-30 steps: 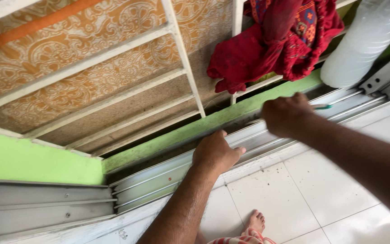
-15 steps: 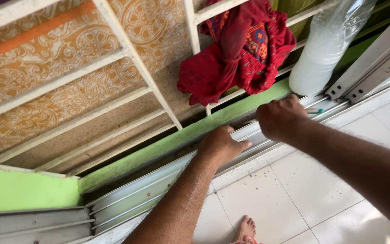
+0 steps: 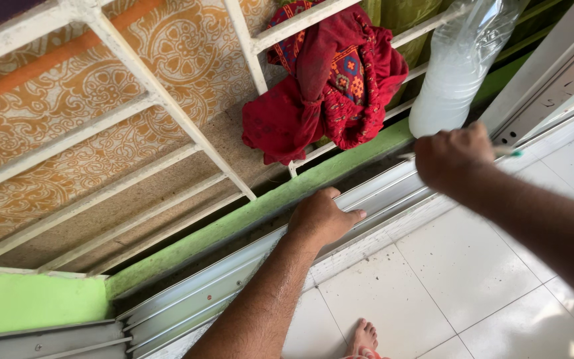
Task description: The person cleans the metal frame of a sliding window using a toothbrush to scrub the grooves and a red cloth to wipe the surface. The person scrubs the vertical and horizontal sections of the frame and then wipes them down.
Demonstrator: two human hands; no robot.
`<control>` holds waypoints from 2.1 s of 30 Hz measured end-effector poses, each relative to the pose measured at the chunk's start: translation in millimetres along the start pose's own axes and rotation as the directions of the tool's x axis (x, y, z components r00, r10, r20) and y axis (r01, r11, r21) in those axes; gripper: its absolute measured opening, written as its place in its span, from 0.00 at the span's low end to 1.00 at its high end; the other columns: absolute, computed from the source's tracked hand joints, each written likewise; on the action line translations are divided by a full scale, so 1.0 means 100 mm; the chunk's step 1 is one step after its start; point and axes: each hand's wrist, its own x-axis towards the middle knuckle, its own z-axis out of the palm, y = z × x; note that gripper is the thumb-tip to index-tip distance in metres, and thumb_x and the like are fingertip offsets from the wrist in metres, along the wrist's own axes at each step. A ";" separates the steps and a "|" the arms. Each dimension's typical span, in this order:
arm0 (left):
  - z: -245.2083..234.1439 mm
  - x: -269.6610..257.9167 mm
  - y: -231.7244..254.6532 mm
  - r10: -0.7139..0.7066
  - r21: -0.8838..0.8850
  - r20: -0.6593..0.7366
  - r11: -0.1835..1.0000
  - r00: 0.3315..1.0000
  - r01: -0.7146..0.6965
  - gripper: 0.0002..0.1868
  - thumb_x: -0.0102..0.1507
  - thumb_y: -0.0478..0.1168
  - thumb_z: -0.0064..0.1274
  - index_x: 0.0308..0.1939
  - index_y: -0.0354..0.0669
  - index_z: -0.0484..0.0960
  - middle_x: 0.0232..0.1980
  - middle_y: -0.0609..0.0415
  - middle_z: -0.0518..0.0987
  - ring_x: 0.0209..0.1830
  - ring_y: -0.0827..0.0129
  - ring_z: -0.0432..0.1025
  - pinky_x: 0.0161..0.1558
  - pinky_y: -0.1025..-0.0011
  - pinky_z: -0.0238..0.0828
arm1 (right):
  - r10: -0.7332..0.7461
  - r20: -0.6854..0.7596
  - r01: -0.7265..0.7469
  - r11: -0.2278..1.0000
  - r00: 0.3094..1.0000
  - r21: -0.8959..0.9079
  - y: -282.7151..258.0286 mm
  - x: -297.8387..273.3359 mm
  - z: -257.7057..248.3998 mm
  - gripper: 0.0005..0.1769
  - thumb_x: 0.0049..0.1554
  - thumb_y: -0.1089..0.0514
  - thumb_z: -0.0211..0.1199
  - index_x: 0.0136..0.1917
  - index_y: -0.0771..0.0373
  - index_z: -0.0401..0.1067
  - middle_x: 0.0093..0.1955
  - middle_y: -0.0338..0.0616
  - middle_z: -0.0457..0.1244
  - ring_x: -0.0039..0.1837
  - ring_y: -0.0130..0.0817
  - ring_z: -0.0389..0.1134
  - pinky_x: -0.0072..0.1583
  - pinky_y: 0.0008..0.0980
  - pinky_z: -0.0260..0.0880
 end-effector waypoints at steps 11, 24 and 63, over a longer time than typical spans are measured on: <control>0.15 -0.06 0.15 0.075 -0.112 -0.118 0.990 0.990 -0.088 0.42 0.59 0.56 0.62 0.71 0.44 0.64 0.67 0.43 0.72 0.66 0.55 0.69 0.64 0.57 0.68 | 0.003 0.258 -0.203 -0.608 0.966 0.767 0.01 -0.54 0.57 0.20 0.67 0.57 0.49 0.70 0.58 0.69 0.49 0.31 0.65 0.46 0.24 0.60 0.52 0.31 0.61; 0.21 -0.37 0.67 0.336 -0.288 -0.212 0.876 0.918 -0.387 0.33 0.57 0.56 0.60 0.61 0.42 0.78 0.38 0.55 0.83 0.39 0.68 0.80 0.42 0.66 0.78 | -0.108 0.106 -0.148 -0.833 0.989 0.534 0.03 -1.20 0.61 0.24 0.66 0.56 0.42 0.72 0.62 0.64 0.43 0.33 0.62 0.41 0.23 0.58 0.47 0.30 0.63; -0.58 -0.61 -1.43 -0.294 -0.257 -0.389 0.945 0.873 0.204 0.21 0.67 0.62 0.50 0.45 0.53 0.87 0.36 0.57 0.86 0.36 0.65 0.81 0.41 0.63 0.78 | -0.211 -0.814 0.739 0.581 0.541 0.341 -1.68 0.04 -0.24 0.15 0.52 0.58 0.70 0.53 0.57 0.80 0.50 0.43 0.72 0.57 0.42 0.71 0.61 0.43 0.69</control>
